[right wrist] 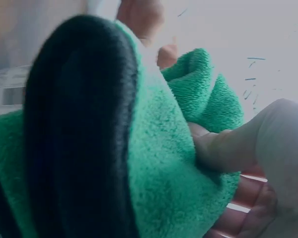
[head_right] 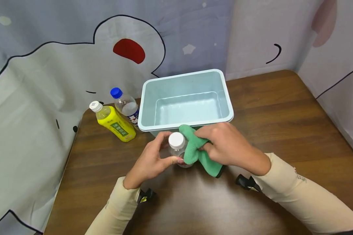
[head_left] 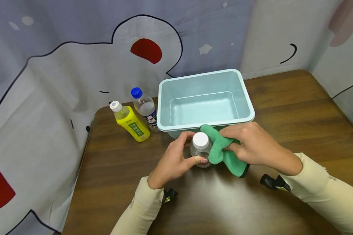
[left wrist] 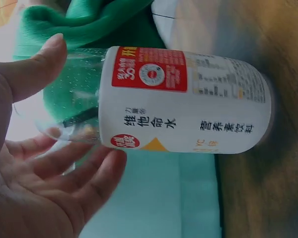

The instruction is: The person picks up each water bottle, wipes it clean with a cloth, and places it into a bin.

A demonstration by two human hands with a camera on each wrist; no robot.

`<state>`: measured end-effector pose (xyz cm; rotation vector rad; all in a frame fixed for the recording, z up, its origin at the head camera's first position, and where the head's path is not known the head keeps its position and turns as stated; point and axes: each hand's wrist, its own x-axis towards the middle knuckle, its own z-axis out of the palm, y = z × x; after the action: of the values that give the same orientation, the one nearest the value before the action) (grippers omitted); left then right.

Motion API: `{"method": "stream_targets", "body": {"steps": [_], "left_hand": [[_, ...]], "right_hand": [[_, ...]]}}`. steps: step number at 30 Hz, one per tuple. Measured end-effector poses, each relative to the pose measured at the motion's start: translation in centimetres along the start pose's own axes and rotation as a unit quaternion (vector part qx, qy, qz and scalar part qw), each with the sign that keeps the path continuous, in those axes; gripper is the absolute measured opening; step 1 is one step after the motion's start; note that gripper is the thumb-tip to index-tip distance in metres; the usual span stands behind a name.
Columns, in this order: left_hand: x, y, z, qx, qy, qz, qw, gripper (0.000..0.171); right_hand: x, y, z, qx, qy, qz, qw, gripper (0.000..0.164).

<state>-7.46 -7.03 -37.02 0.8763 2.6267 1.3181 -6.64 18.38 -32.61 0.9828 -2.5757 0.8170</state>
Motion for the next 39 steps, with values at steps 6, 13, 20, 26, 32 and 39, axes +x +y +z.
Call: {"method": "stream_targets", "body": {"steps": [6,13,20,26,32,39], "left_hand": [[-0.3,0.2,-0.3,0.033,0.026,-0.002,0.9991,0.067],[-0.5,0.5,0.0,-0.009,0.037,-0.001,0.9993,0.065],[-0.7,0.3,0.1,-0.017,0.039,0.016,0.9990,0.064],[-0.7,-0.3,-0.1,-0.021,0.026,0.018,0.9993,0.065],[-0.6,-1.1,-0.4,-0.078,-0.010,0.013,0.9968,0.067],[-0.8,-1.1,-0.6,-0.042,-0.035,0.033,0.9979,0.060]], "right_hand": [[0.7,-0.1,0.1,0.016,0.023,-0.026,0.999,0.038],[0.4,0.3,1.8,0.002,0.019,-0.012,1.000,0.037],[-0.2,1.1,3.4,0.002,0.025,-0.003,1.000,0.033],[-0.9,2.2,5.8,-0.019,-0.038,0.028,0.999,0.029],[-1.1,2.7,6.6,-0.037,-0.161,0.077,0.983,0.030],[0.0,0.4,2.1,-0.027,-0.086,0.054,0.994,0.026]]}}
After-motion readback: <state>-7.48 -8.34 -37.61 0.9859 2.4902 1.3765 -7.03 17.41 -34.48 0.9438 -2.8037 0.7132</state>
